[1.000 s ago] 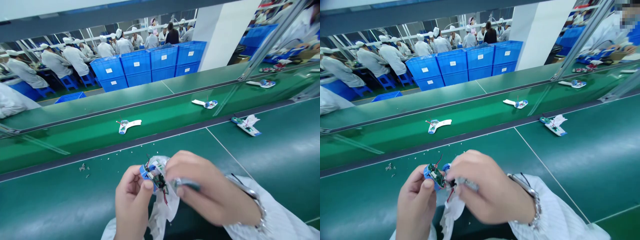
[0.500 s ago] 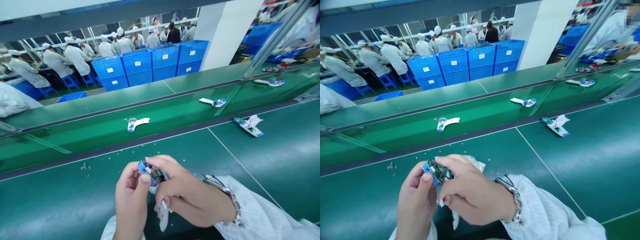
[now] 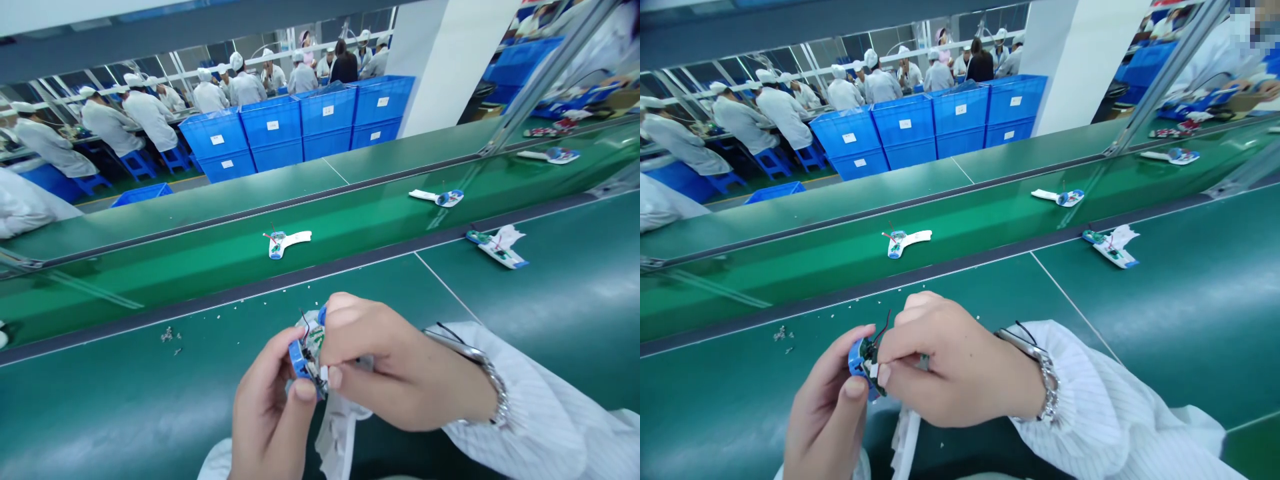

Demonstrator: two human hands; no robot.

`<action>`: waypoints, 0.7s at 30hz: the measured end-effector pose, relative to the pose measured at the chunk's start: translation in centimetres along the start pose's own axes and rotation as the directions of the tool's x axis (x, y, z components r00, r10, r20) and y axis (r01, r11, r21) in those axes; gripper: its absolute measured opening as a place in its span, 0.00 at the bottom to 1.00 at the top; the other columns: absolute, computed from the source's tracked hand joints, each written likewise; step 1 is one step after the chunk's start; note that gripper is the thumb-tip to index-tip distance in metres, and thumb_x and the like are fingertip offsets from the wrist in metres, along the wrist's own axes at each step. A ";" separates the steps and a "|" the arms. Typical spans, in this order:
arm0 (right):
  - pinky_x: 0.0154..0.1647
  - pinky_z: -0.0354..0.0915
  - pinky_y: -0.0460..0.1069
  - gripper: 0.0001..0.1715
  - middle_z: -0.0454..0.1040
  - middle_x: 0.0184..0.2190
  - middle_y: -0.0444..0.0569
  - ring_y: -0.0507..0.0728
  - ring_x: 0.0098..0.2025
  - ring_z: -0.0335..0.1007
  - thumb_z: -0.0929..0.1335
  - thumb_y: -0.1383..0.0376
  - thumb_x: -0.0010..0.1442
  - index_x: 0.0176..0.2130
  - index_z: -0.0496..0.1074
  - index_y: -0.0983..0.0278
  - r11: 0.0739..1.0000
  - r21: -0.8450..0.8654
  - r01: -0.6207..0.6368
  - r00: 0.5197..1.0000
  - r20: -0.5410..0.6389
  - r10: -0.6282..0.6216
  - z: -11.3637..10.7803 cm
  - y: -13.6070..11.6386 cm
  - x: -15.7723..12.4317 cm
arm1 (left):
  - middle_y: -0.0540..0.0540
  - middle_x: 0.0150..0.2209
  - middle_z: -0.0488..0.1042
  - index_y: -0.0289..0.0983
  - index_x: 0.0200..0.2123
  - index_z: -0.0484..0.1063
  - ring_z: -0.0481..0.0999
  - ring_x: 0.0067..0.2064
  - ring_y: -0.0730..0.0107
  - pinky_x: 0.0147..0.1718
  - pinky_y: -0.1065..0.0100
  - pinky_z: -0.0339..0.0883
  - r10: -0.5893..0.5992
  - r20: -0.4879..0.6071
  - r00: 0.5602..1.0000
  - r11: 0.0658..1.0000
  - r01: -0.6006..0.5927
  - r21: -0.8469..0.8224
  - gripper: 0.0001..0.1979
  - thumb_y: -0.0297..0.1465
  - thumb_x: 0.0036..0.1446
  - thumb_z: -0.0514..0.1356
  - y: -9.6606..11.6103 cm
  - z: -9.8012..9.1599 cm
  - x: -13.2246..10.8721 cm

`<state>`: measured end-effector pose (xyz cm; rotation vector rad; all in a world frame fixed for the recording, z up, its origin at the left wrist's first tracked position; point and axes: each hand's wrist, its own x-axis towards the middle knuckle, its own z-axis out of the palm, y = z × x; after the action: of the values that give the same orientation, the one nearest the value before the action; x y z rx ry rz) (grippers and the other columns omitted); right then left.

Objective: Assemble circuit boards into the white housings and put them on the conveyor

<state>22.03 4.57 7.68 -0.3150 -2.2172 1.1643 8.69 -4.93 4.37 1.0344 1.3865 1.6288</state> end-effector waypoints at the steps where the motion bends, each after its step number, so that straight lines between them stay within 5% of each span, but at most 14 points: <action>1: 0.34 0.52 0.48 0.14 0.55 0.18 0.39 0.48 0.23 0.49 0.62 0.74 0.57 0.21 0.59 0.65 0.999 -0.036 0.010 1.000 0.013 -0.010 -0.1 -0.1 0.1 | 0.55 0.34 0.79 0.52 0.43 0.78 0.73 0.30 0.77 0.31 0.81 0.66 -0.002 0.000 1.000 1.000 0.002 -0.002 0.14 0.45 0.54 0.64 0.0 -0.1 0.0; 10: 0.33 0.52 0.48 0.13 0.59 0.17 0.42 0.49 0.23 0.50 0.58 0.74 0.53 0.20 0.52 0.64 0.981 -0.188 0.040 0.986 0.167 -0.008 -1.0 -0.6 0.5 | 0.53 0.27 0.72 0.50 0.44 0.78 0.67 0.27 0.76 0.27 0.80 0.64 -0.010 0.074 0.997 0.999 0.013 -0.035 0.14 0.44 0.55 0.64 -0.2 -0.6 -0.1; 16: 0.32 0.52 0.48 0.14 0.56 0.16 0.41 0.49 0.22 0.46 0.58 0.74 0.51 0.19 0.48 0.64 0.971 -0.237 0.042 0.972 0.234 0.015 -1.3 -1.1 0.7 | 0.52 0.26 0.70 0.52 0.48 0.75 0.68 0.26 0.74 0.26 0.77 0.65 0.022 0.236 0.972 1.000 -0.022 -0.002 0.14 0.42 0.58 0.61 -0.3 -1.6 0.3; 21: 0.31 0.51 0.50 0.15 0.55 0.15 0.41 0.50 0.22 0.44 0.59 0.73 0.51 0.18 0.49 0.65 0.948 -0.312 0.068 0.957 0.288 0.026 -1.5 -1.3 0.8 | 0.52 0.25 0.69 0.49 0.45 0.76 0.67 0.26 0.73 0.27 0.76 0.65 0.066 0.163 0.984 0.991 -0.083 0.103 0.14 0.44 0.56 0.63 -0.3 -1.5 0.1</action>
<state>22.42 5.20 9.68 -0.2632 -2.6662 0.8805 7.24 -5.34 3.98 1.2655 1.3558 1.5009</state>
